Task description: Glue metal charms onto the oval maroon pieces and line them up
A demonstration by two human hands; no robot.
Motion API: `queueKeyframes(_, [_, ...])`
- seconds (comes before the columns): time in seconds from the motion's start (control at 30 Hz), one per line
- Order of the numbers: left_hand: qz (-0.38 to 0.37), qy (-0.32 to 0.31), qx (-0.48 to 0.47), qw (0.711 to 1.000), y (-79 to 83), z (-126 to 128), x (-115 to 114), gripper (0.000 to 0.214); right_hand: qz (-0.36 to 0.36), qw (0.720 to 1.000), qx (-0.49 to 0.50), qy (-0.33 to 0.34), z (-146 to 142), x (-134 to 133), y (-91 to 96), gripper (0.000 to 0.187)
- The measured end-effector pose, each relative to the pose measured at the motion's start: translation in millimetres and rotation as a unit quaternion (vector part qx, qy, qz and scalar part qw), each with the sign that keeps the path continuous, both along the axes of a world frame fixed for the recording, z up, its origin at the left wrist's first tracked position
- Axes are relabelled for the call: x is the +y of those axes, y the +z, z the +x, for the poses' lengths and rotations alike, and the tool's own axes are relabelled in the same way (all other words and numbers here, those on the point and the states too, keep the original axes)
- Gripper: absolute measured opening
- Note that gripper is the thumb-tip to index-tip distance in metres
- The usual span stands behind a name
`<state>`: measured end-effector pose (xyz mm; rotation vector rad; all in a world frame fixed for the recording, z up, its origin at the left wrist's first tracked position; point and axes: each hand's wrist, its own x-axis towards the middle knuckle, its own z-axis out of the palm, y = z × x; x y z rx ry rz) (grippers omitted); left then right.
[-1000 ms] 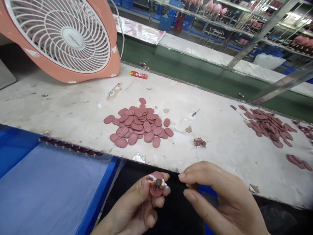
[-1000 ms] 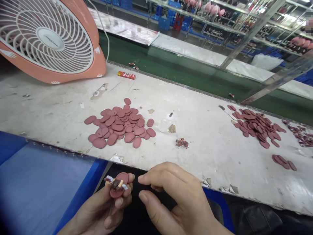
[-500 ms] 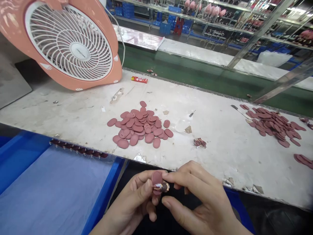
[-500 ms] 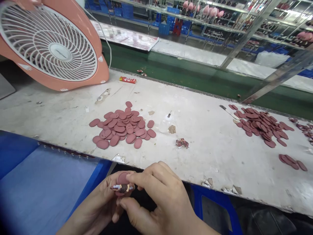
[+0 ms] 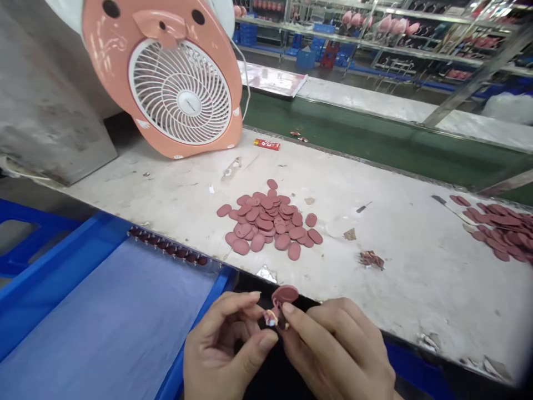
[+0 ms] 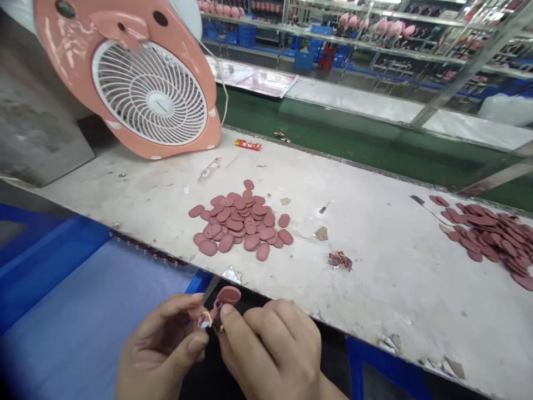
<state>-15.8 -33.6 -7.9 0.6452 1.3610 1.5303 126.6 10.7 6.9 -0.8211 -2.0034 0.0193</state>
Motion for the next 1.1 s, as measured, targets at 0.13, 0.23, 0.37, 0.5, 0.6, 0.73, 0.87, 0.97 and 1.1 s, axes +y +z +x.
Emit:
queueKeyframes(0.13, [0.002,0.041,0.052,0.998,3.4,-7.3,-1.8,0.014,0.045,0.999,0.002,0.026,-20.8,3.7,-5.3,0.015])
queueKeyframes(0.23, [-0.028,0.035,0.059,0.997,-0.9,-18.0,-3.5,0.008,0.040,0.998,0.016,0.041,-34.8,1.8,-13.0,0.015])
queueKeyframes(0.37, [-0.046,0.040,0.010,0.998,-7.3,-29.4,-10.9,0.009,0.008,0.998,0.030,0.060,-48.8,-6.9,-25.3,0.016])
queueKeyframes(0.5, [-0.040,0.083,0.006,0.996,-6.8,-32.9,-17.5,0.015,-0.013,0.997,0.025,0.073,-54.1,-11.8,-31.1,0.018])
queueKeyframes(0.6, [-0.034,0.086,-0.025,0.995,-5.8,-32.1,-18.1,0.020,-0.013,0.996,0.023,0.081,-55.4,-11.7,-34.6,0.015])
queueKeyframes(0.73, [-0.042,0.101,-0.040,0.993,-8.6,-29.9,-17.4,0.021,-0.004,0.996,0.011,0.092,-59.9,-8.7,-38.4,0.014])
queueKeyframes(0.87, [-0.056,0.131,0.057,0.988,-18.8,-48.2,-21.7,0.016,0.020,0.994,0.007,0.104,-60.2,-4.4,-29.7,0.009])
queueKeyframes(0.97, [-0.134,0.117,0.235,0.956,-34.4,-85.4,-21.7,0.018,0.017,0.995,-0.024,0.100,-45.7,-3.9,-19.9,0.007])
queueKeyframes(1.1, [-0.234,-0.021,0.403,0.885,-66.7,-137.4,-3.5,0.029,0.004,0.997,-0.070,0.013,-7.0,-3.8,-25.3,0.014])
